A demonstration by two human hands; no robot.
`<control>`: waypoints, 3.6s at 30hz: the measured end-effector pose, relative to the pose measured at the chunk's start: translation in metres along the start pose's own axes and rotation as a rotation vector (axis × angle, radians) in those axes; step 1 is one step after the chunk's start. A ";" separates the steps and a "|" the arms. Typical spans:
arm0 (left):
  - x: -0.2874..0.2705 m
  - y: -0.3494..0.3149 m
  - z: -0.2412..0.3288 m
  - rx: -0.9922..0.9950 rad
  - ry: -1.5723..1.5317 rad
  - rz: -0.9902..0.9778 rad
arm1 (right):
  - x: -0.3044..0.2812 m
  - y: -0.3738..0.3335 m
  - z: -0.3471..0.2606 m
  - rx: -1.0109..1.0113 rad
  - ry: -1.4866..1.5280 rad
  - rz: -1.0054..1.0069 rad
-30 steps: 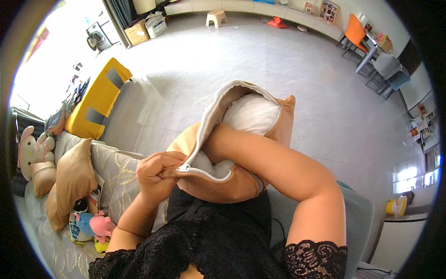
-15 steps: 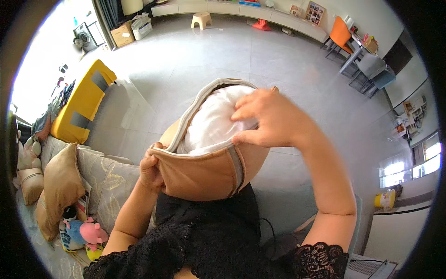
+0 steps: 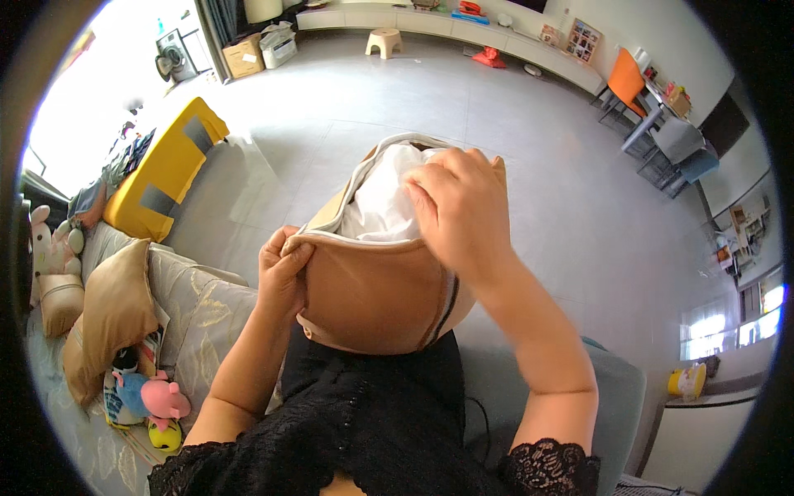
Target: The person inserts a white pillow insert into a tan pillowcase, repeatedly adjusts and smooths the fabric, and zips the case closed. The person then places the finished pillow on the sofa and briefly handles a backpack and a small rectangular item.
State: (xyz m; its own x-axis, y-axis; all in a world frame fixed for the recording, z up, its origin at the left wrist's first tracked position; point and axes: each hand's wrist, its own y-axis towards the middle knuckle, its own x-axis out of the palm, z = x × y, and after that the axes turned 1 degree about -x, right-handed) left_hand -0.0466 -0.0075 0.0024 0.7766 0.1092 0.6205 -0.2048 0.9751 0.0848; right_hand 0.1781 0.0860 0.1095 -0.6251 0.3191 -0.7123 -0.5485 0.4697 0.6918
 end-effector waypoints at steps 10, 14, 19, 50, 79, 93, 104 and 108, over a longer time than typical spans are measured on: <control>0.010 -0.018 -0.010 0.070 -0.124 -0.080 | 0.031 -0.013 -0.057 0.266 0.609 -0.370; 0.018 -0.021 -0.004 0.141 0.055 -0.040 | 0.036 -0.011 -0.071 0.175 0.464 -0.060; 0.023 -0.024 -0.007 0.161 0.098 -0.016 | 0.046 -0.007 -0.087 0.049 0.391 0.117; 0.077 -0.011 0.074 0.399 1.549 -0.659 | -0.020 -0.037 -0.043 -0.072 0.052 -0.086; 0.036 -0.008 -0.038 0.115 0.874 -0.854 | -0.032 -0.082 -0.059 0.140 0.387 -0.394; 0.030 -0.022 -0.008 0.110 0.851 -0.983 | -0.010 -0.109 -0.072 -0.145 0.361 -0.298; 0.029 -0.041 -0.005 0.186 0.754 -0.961 | 0.007 -0.124 -0.097 -0.152 0.262 0.145; 0.028 -0.050 0.004 0.346 0.729 -0.957 | 0.000 -0.112 -0.111 -0.040 0.212 0.145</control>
State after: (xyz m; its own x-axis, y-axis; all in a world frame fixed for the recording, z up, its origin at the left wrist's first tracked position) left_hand -0.0169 -0.0538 0.0193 0.8263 -0.4255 -0.3691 0.5632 0.6326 0.5315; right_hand 0.1780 -0.0575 0.0448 -0.7987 0.1992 -0.5678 -0.4636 0.3978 0.7917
